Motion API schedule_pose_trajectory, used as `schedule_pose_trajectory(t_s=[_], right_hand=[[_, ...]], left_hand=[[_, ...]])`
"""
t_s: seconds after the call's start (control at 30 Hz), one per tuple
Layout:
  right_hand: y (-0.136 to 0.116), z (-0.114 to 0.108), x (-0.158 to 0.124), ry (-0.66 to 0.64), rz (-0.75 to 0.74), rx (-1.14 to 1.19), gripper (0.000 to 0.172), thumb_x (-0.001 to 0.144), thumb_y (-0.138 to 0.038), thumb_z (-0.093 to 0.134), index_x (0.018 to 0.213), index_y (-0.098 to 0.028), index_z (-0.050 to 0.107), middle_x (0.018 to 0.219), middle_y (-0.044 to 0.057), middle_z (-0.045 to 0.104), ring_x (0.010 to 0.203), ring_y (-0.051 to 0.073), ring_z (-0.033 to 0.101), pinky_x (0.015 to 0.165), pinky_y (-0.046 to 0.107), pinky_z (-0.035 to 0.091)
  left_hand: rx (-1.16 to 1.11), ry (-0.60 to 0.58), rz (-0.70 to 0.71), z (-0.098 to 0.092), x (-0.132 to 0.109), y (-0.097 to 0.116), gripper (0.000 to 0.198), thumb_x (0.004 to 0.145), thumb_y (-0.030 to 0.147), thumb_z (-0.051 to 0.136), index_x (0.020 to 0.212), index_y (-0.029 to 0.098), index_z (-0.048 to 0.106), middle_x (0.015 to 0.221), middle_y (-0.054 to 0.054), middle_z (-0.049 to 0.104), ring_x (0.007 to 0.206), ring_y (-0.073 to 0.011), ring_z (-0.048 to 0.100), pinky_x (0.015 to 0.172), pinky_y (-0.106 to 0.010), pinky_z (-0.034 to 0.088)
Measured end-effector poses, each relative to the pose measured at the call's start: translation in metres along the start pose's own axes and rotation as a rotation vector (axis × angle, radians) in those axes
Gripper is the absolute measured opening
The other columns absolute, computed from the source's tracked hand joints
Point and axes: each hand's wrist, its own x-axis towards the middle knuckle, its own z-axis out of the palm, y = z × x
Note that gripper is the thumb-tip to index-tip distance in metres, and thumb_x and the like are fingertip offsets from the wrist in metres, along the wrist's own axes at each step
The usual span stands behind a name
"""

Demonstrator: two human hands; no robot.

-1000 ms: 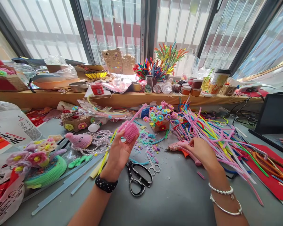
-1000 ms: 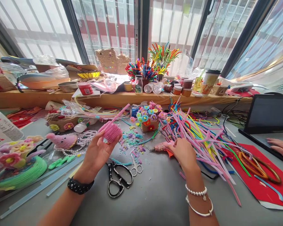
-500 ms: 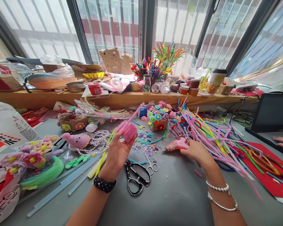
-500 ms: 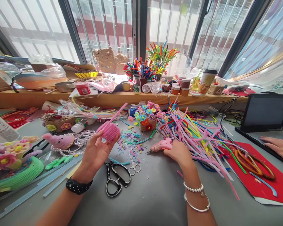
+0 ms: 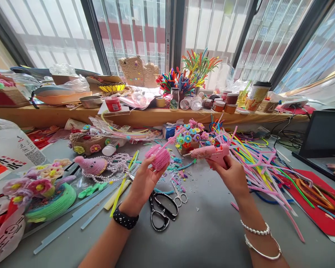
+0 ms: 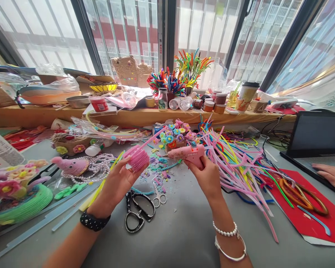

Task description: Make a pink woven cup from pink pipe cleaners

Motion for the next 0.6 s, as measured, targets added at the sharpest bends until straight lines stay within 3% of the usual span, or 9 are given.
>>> schedule_pose_trajectory(t_s=[0.1, 0.2, 0.3, 0.47, 0.6], right_hand=[[-0.003, 0.006, -0.005, 0.145, -0.103, -0.048, 0.045, 0.066, -0.058, 0.057, 0.053, -0.018, 0.043, 0.048, -0.006, 0.034, 0.048, 0.008, 0.028, 0.045, 0.022, 0.026], [-0.004, 0.011, -0.008, 0.208, -0.155, -0.066, 0.043, 0.072, -0.058, 0.050, 0.057, -0.018, 0.043, 0.050, -0.005, 0.037, 0.048, 0.009, 0.030, 0.046, 0.022, 0.027], [-0.006, 0.013, -0.009, 0.168, -0.119, -0.065, 0.042, 0.076, -0.059, 0.043, 0.066, -0.018, 0.049, 0.052, -0.004, 0.043, 0.047, 0.011, 0.036, 0.047, 0.023, 0.029], [-0.011, 0.013, -0.011, 0.050, -0.066, -0.094, 0.047, 0.061, -0.059, 0.060, 0.081, -0.016, 0.053, 0.057, -0.002, 0.050, 0.050, 0.014, 0.045, 0.047, 0.025, 0.035], [-0.014, 0.015, -0.015, 0.072, -0.107, -0.169, 0.033, 0.069, -0.049, 0.057, 0.077, -0.018, 0.052, 0.054, -0.002, 0.048, 0.048, 0.014, 0.043, 0.048, 0.026, 0.034]], left_hand=[[0.026, -0.013, -0.014, 0.001, -0.001, -0.002, 0.042, 0.078, 0.017, 0.051, 0.120, 0.016, 0.046, 0.110, -0.010, 0.060, 0.095, -0.0188, 0.061, 0.084, -0.030, 0.052], [0.037, -0.024, -0.055, 0.001, -0.001, -0.002, 0.043, 0.079, 0.018, 0.050, 0.121, 0.015, 0.045, 0.111, -0.010, 0.060, 0.094, -0.0179, 0.062, 0.082, -0.028, 0.053], [0.029, -0.046, -0.087, 0.001, -0.002, -0.004, 0.043, 0.079, 0.017, 0.050, 0.122, 0.016, 0.045, 0.112, -0.009, 0.060, 0.096, -0.0175, 0.061, 0.084, -0.028, 0.052], [-0.009, -0.079, -0.103, 0.000, -0.002, -0.006, 0.043, 0.079, 0.017, 0.050, 0.122, 0.016, 0.046, 0.111, -0.009, 0.061, 0.099, -0.0185, 0.060, 0.088, -0.031, 0.050], [0.001, -0.088, -0.123, 0.000, -0.002, -0.006, 0.046, 0.078, 0.018, 0.051, 0.123, 0.015, 0.045, 0.111, -0.011, 0.061, 0.097, -0.0196, 0.061, 0.087, -0.031, 0.050]])
